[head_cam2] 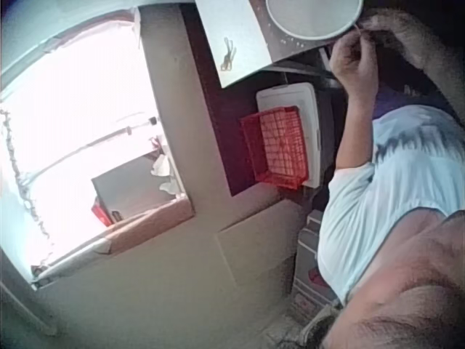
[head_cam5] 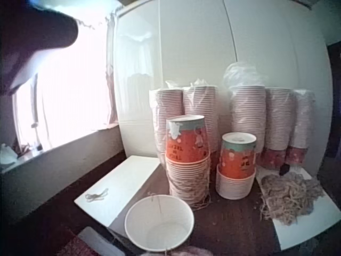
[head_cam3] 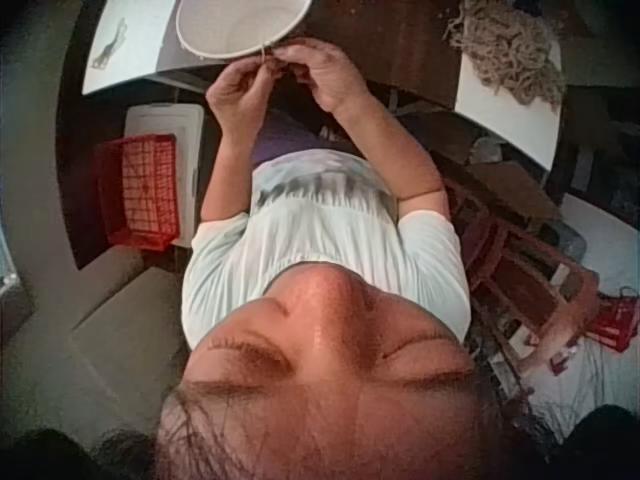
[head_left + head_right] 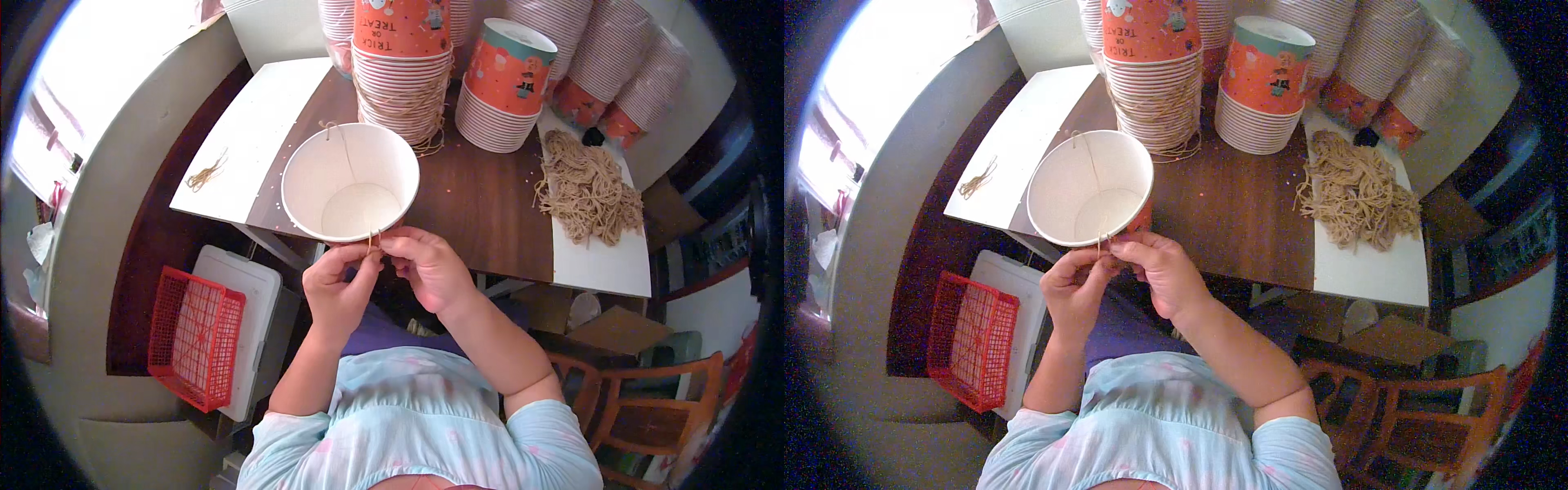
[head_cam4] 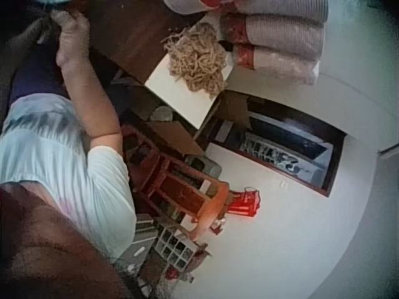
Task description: Attach elastic string handles to small paper buckets.
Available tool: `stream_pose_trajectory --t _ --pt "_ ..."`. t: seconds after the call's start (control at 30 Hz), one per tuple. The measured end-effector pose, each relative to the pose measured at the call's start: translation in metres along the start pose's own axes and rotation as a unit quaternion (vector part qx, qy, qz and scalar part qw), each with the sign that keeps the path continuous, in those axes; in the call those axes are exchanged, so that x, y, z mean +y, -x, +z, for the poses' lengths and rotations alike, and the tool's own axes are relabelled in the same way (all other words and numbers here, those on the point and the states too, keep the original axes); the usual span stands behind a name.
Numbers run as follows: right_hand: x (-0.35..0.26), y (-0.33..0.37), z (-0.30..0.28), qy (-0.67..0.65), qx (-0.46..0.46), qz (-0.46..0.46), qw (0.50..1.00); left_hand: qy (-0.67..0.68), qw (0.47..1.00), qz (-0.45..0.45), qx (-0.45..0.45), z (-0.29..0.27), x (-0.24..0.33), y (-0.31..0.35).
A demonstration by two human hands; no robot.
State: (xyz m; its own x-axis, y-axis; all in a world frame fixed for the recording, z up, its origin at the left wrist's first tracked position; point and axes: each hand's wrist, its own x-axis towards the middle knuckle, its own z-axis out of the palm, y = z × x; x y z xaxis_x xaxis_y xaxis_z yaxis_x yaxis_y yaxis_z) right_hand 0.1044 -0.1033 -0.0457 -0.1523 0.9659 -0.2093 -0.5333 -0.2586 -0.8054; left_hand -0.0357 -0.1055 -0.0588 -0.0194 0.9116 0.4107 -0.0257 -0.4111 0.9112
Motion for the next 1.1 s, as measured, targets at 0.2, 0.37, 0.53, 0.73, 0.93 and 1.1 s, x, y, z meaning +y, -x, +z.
stream_pose_trajectory --t 0.2,0.37,0.53,0.73,0.93,1.1 --pt "0.000 -0.005 -0.009 -0.027 0.003 0.028 0.999 -0.023 1.000 -0.012 0.015 -0.001 0.005 -0.002" --pt "-0.014 0.000 0.003 0.047 -0.007 -0.070 0.996 -0.015 0.999 -0.031 0.031 -0.001 0.012 -0.004" --pt "-0.011 -0.002 -0.003 0.354 0.075 -0.237 0.902 -0.030 0.999 -0.027 0.027 0.000 0.016 -0.005" --pt "-0.015 -0.002 0.003 0.637 0.169 -0.454 0.600 -0.039 0.998 -0.041 0.027 0.002 0.020 -0.009" --pt "-0.016 -0.006 0.007 0.675 0.199 -0.500 0.505 0.061 0.991 -0.120 -0.025 -0.002 0.017 -0.012" --pt "-0.021 -0.002 -0.002 0.607 0.111 -0.455 0.642 -0.099 0.993 0.054 -0.033 -0.011 0.027 -0.009"
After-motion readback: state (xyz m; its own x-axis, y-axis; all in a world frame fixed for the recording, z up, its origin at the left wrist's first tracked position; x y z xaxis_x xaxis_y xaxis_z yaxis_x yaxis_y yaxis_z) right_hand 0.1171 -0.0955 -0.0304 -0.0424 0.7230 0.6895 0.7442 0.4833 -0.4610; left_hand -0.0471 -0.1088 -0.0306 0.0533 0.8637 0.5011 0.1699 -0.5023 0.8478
